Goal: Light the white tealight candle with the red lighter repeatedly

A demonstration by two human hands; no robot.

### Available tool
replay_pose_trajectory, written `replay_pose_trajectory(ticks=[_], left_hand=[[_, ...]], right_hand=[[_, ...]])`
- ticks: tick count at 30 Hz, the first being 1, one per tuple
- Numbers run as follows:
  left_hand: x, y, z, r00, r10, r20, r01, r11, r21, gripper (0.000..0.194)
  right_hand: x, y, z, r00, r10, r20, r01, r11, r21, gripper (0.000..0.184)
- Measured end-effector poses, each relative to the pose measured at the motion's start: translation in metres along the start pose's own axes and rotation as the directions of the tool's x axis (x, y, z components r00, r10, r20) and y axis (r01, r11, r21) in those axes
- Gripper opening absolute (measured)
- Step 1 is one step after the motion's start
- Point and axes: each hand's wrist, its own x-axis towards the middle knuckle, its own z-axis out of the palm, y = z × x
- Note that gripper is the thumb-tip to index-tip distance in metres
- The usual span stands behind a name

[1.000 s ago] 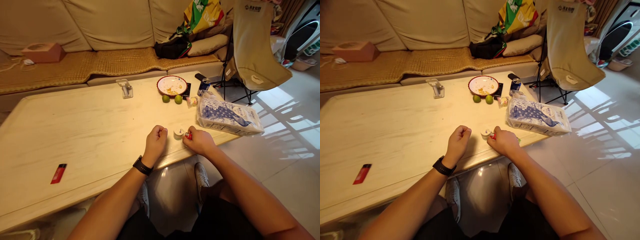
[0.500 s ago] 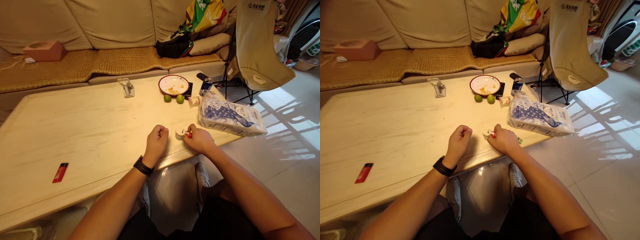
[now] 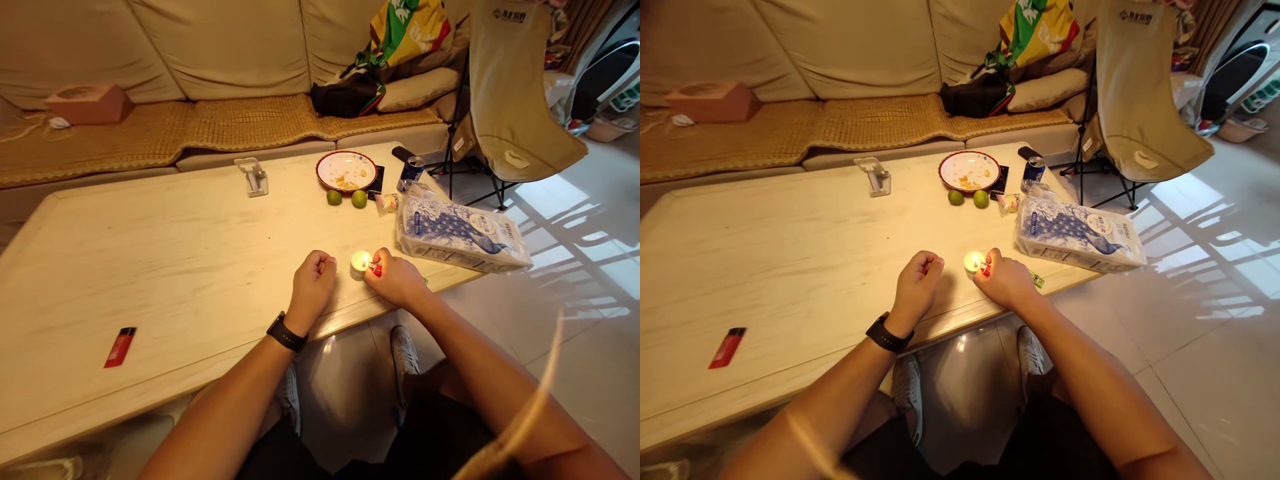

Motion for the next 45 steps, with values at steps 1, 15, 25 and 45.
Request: replay_pose_trajectory(ticks=[1,15,25,45], left_hand=[[0.000,-0.001,0.000,1.000,-0.001,-0.001,0.001,1.000,-0.005,0.019],[0.000,-0.004,0.001,1.000,0.018,0.002,-0.018,1.000,-0.006,0.020],[0.003,-0.008,0.001,1.000,0.011,-0.005,-0.010,0.998,0.062,0.022],[0.005,-0.013,0.002,1.000,0.021,0.014,-0.022,0.996,0.091,0.025]], right_hand=[[0.000,0.000,0.001,1.000,0.000,-0.001,0.000,1.000,0.003,0.036],[-0.011,0.027,0.005,0.994,-0.086,-0.064,0.089,0.995,0.041,0.020],[-0.049,0.024,-0.003,0.966,-0.171,-0.193,0.188,0.979,0.075,0.031],[-0.051,0.029,-0.003,0.978,-0.197,-0.062,0.202,0.976,0.084,0.029]])
